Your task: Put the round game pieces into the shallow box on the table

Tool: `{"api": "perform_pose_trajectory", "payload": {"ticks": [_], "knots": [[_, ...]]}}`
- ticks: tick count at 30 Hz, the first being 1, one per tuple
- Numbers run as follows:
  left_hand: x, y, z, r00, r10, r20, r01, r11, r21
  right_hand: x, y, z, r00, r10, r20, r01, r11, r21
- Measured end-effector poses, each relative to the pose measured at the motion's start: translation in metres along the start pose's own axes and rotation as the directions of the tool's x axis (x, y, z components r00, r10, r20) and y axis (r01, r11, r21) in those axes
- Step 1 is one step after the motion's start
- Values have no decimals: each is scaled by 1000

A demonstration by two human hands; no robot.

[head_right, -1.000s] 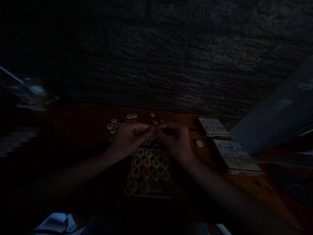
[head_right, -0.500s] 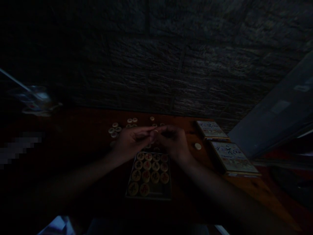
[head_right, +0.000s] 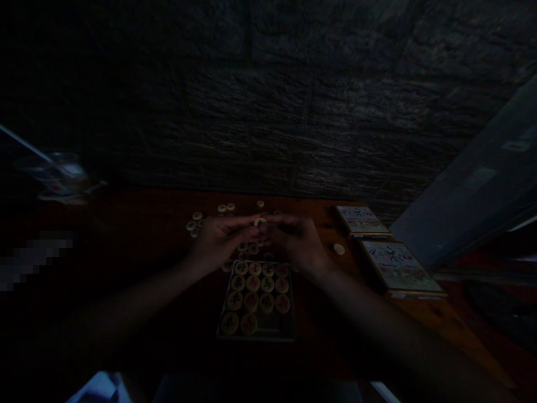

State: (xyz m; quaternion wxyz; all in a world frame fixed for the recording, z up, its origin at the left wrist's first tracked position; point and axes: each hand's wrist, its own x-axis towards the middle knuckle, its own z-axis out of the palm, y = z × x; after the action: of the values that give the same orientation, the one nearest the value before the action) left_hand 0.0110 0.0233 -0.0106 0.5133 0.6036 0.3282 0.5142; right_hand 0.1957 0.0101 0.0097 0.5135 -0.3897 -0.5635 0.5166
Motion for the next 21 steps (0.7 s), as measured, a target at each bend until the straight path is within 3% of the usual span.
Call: {"api": "perform_pose_trajectory", "payload": {"ticks": [5,15,18,21], "knots": [[1,3,1,999,-43,3,43,986,-161,-1,3,-5,995,-85,60,90,992,-83],[1,3,-1,995,-98,-11,96,986,-135,1,4,-7,997,-77,26,80,983,-165],[1,2,0,994,-112,-13,109,983,-147,0,9,-9,977,-212,26,210,935,-287],[0,1,1,993,-117,-20,111,976,-189,-3,10,-12,898,-435,63,403,759,-512]]}}
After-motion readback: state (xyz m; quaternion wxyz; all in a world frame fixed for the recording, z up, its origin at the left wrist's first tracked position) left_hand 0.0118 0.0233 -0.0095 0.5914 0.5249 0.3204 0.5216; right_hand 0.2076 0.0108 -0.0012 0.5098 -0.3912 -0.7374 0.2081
